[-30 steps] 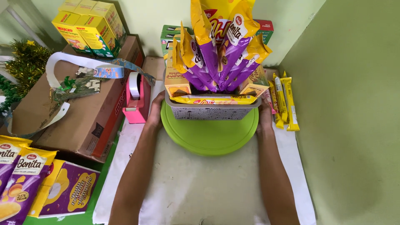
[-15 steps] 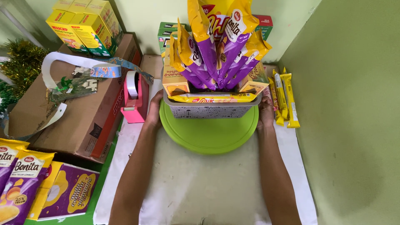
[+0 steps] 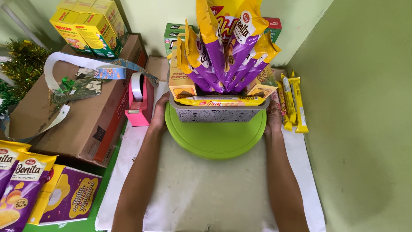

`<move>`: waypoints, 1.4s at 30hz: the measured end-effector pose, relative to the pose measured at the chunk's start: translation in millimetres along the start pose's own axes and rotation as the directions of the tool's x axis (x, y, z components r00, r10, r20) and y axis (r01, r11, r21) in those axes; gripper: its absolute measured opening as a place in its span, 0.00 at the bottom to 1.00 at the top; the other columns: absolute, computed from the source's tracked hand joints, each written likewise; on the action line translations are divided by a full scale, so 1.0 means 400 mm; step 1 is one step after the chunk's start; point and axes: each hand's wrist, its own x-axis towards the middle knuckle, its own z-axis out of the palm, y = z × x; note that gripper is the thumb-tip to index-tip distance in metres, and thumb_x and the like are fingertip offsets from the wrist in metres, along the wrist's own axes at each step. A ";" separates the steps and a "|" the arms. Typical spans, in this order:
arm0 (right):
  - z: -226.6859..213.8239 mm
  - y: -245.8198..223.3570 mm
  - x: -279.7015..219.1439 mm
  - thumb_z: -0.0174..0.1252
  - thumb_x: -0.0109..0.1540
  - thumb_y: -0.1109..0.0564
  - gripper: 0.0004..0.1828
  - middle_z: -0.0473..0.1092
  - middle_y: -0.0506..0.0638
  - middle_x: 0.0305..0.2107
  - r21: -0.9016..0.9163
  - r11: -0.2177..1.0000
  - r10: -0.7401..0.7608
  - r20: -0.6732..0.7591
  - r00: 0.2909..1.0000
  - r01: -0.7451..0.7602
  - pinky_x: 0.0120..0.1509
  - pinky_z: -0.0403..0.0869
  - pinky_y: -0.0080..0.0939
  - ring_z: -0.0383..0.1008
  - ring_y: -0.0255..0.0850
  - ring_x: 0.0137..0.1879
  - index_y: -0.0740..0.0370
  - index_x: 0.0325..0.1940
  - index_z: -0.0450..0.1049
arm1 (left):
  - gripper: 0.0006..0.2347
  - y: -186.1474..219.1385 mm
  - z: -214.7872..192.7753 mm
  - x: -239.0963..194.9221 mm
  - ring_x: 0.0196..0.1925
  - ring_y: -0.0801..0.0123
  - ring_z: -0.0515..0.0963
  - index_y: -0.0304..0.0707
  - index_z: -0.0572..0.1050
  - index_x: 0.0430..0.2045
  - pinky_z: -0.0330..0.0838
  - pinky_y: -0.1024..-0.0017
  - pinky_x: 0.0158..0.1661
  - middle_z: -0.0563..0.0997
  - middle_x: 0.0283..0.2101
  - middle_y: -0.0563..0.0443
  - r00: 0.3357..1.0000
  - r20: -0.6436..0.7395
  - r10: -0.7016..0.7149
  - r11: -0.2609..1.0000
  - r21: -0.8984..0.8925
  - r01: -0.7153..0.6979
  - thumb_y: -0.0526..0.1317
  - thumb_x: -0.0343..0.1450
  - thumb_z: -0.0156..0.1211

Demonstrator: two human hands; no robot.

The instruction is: Arranging various snack packets into a gift basket.

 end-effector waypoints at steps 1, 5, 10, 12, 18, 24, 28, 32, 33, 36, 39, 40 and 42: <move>0.007 -0.003 -0.003 0.46 0.45 0.69 0.14 0.62 0.44 0.19 0.000 1.000 0.000 0.002 1.000 0.000 0.36 0.74 0.36 0.73 0.42 0.29 0.51 0.26 0.62 | 0.23 0.004 0.006 -0.006 0.48 0.55 0.77 0.40 0.74 0.58 0.70 0.59 0.53 0.77 0.45 0.40 1.000 0.000 0.001 1.000 0.000 -0.001 0.42 0.67 0.60; 0.058 -0.024 -0.032 0.50 0.48 0.71 0.15 0.67 0.47 0.22 -0.039 0.999 -0.004 -0.004 1.000 0.004 0.38 0.76 0.37 0.76 0.43 0.31 0.50 0.28 0.63 | 0.23 0.000 0.003 -0.004 0.48 0.55 0.77 0.41 0.75 0.58 0.69 0.59 0.54 0.78 0.46 0.39 1.000 0.009 0.014 1.000 0.015 -0.014 0.43 0.67 0.61; 0.055 -0.020 -0.017 0.53 0.49 0.71 0.15 0.71 0.50 0.26 -0.097 0.995 0.000 -0.036 0.999 -0.004 0.41 0.77 0.41 0.78 0.45 0.36 0.53 0.32 0.66 | 0.23 -0.022 -0.017 0.026 0.49 0.55 0.77 0.41 0.75 0.58 0.69 0.59 0.54 0.78 0.46 0.39 1.000 0.010 0.020 1.000 0.014 -0.020 0.43 0.67 0.61; 0.075 -0.028 -0.021 0.55 0.53 0.69 0.15 0.75 0.49 0.32 -0.083 0.996 0.020 -0.071 0.997 -0.026 0.47 0.78 0.39 0.80 0.45 0.39 0.54 0.39 0.71 | 0.23 -0.018 -0.010 0.015 0.49 0.55 0.76 0.40 0.74 0.58 0.68 0.58 0.54 0.77 0.47 0.39 1.000 0.007 0.018 1.000 0.018 -0.018 0.43 0.67 0.60; 0.376 -0.157 -0.191 0.60 0.60 0.59 0.09 0.77 0.52 0.37 -0.106 0.994 0.003 -0.092 0.996 -0.013 0.48 0.78 0.38 0.81 0.43 0.43 0.58 0.45 0.77 | 0.22 0.007 0.014 -0.015 0.51 0.55 0.75 0.41 0.74 0.58 0.67 0.59 0.56 0.77 0.48 0.38 1.000 -0.001 0.001 1.000 0.031 -0.001 0.42 0.68 0.60; 0.255 -0.161 -0.071 0.62 0.67 0.66 0.15 0.68 0.45 0.40 -0.651 0.601 -0.520 0.122 0.845 0.464 0.56 0.73 0.32 0.72 0.33 0.49 0.56 0.47 0.62 | 0.24 0.063 0.068 -0.069 0.50 0.53 0.74 0.40 0.72 0.61 0.66 0.56 0.56 0.75 0.48 0.37 1.000 0.000 -0.029 0.999 0.030 0.029 0.42 0.67 0.58; 0.366 -0.300 -0.157 0.72 0.67 0.61 0.22 0.70 0.54 0.44 -0.744 0.372 -0.655 0.214 0.725 0.556 0.53 0.78 0.49 0.76 0.50 0.48 0.59 0.55 0.65 | 0.26 0.021 -0.019 0.004 0.64 0.39 0.72 0.32 0.70 0.61 0.60 0.45 0.64 0.72 0.61 0.29 0.999 0.008 0.036 0.966 -0.255 -0.033 0.51 0.71 0.57; 0.457 -0.380 -0.234 0.76 0.65 0.63 0.28 0.67 0.60 0.48 -0.769 0.070 -0.756 0.374 0.537 0.635 0.55 0.73 0.52 0.73 0.53 0.48 0.66 0.59 0.64 | 0.32 0.132 0.028 -0.043 0.78 0.32 0.44 0.25 0.51 0.72 0.39 0.43 0.73 0.50 0.75 0.23 0.979 0.114 0.166 0.968 0.170 -0.184 0.55 0.80 0.36; 0.485 -0.393 -0.251 0.76 0.65 0.66 0.29 0.66 0.62 0.50 -0.729 0.004 -0.768 0.436 0.469 0.685 0.56 0.72 0.55 0.71 0.54 0.48 0.68 0.61 0.64 | 0.32 0.155 0.030 -0.052 0.78 0.33 0.42 0.27 0.49 0.73 0.38 0.43 0.73 0.48 0.76 0.25 0.980 0.111 0.164 0.934 0.301 -0.190 0.56 0.80 0.32; 0.572 -0.420 -0.307 0.80 0.60 0.66 0.36 0.63 0.59 0.52 -0.690 -0.041 -0.769 0.483 0.418 0.722 0.57 0.69 0.52 0.71 0.52 0.49 0.65 0.61 0.61 | 0.26 0.247 0.059 -0.115 0.76 0.50 0.57 0.67 0.60 0.70 0.39 0.48 0.73 0.63 0.74 0.60 0.980 -0.103 0.171 0.655 0.755 -0.035 0.62 0.75 0.46; 0.650 -0.405 -0.344 0.85 0.58 0.56 0.46 0.63 0.57 0.55 -0.649 -0.061 -0.820 0.466 0.333 0.759 0.62 0.67 0.49 0.69 0.52 0.52 0.62 0.66 0.57 | 0.24 0.395 0.209 -0.383 0.70 0.20 0.56 0.14 0.59 0.65 0.49 0.31 0.66 0.59 0.68 0.12 0.769 0.247 0.590 0.400 0.737 -0.544 0.34 0.76 0.53; 0.670 -0.395 -0.337 0.85 0.58 0.56 0.46 0.63 0.57 0.55 -0.644 -0.060 -0.822 0.465 0.328 0.763 0.62 0.67 0.49 0.69 0.52 0.52 0.62 0.66 0.57 | 0.24 0.386 0.208 -0.382 0.70 0.20 0.56 0.14 0.59 0.65 0.49 0.31 0.66 0.59 0.68 0.12 0.764 0.248 0.595 0.396 0.737 -0.547 0.34 0.76 0.53; 0.696 -0.368 -0.339 0.87 0.57 0.57 0.53 0.60 0.58 0.59 -0.591 -0.079 -0.842 0.470 0.263 0.803 0.68 0.63 0.53 0.67 0.53 0.58 0.59 0.70 0.51 | 0.06 0.354 0.201 -0.387 0.45 0.47 0.78 0.29 0.80 0.39 0.77 0.60 0.42 0.79 0.45 0.37 0.374 0.463 0.803 0.084 0.534 -0.841 0.28 0.70 0.61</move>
